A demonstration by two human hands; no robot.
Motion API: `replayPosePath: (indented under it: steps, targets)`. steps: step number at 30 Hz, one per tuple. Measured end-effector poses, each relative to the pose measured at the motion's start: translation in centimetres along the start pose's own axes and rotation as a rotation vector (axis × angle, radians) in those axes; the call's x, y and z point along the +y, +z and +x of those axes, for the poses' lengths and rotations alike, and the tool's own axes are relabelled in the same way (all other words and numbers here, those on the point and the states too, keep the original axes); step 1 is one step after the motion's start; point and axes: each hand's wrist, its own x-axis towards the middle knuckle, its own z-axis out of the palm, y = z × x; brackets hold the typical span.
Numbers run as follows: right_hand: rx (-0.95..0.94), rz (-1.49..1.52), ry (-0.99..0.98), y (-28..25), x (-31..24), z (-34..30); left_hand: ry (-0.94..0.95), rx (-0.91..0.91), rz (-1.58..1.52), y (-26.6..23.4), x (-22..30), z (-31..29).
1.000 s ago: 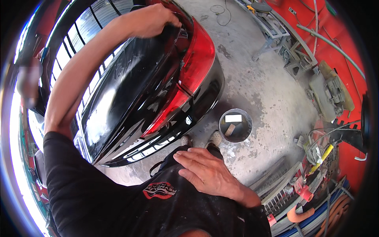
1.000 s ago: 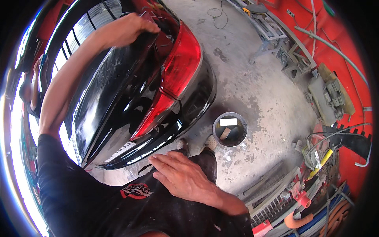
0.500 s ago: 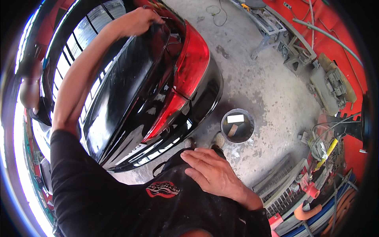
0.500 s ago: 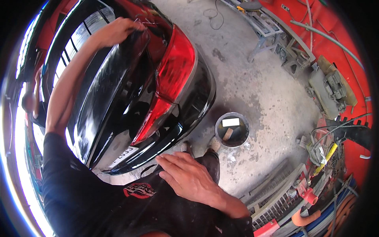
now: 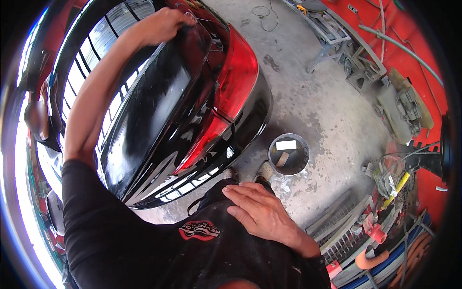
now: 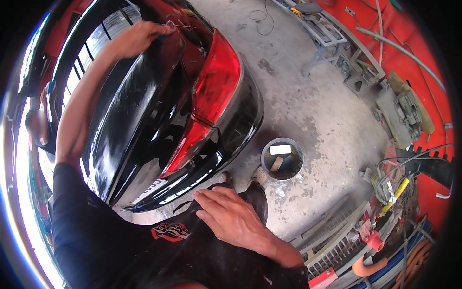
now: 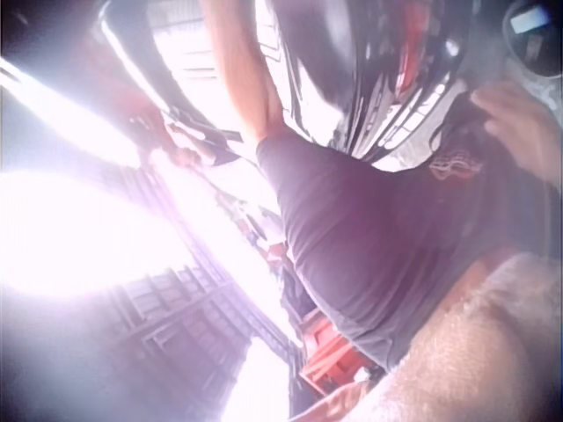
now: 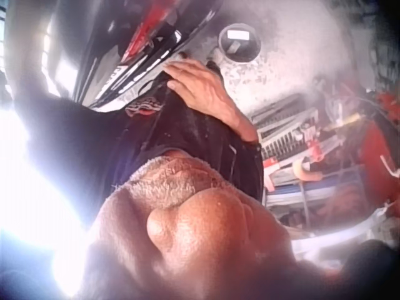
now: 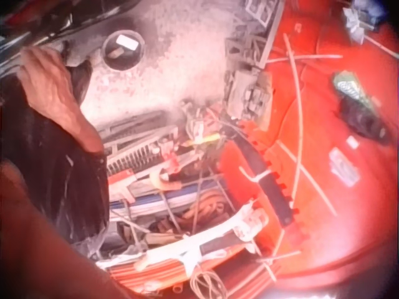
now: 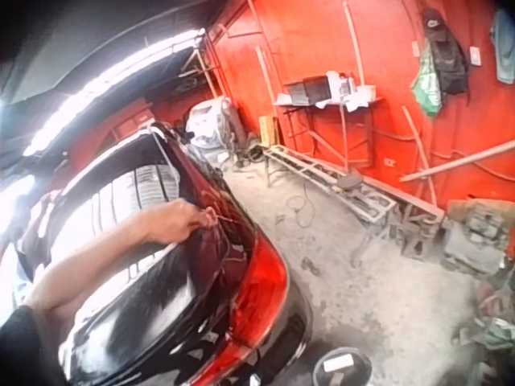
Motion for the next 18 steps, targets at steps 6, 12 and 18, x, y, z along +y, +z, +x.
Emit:
replayPosePath:
  steps: [6,12,18]
  targets:
    - [-0.003,0.005,-0.010,-0.2,0.8,1.4,0.177,0.188,-0.112,-0.7,4.4,-5.5]
    - [-0.053,-0.012,-0.045,-0.6,0.4,3.0,0.162,0.116,-0.136,-1.0,5.1,-6.5]
    - [-0.059,0.031,-0.051,0.0,1.0,3.2,0.097,0.141,-0.161,-2.4,11.5,-12.3]
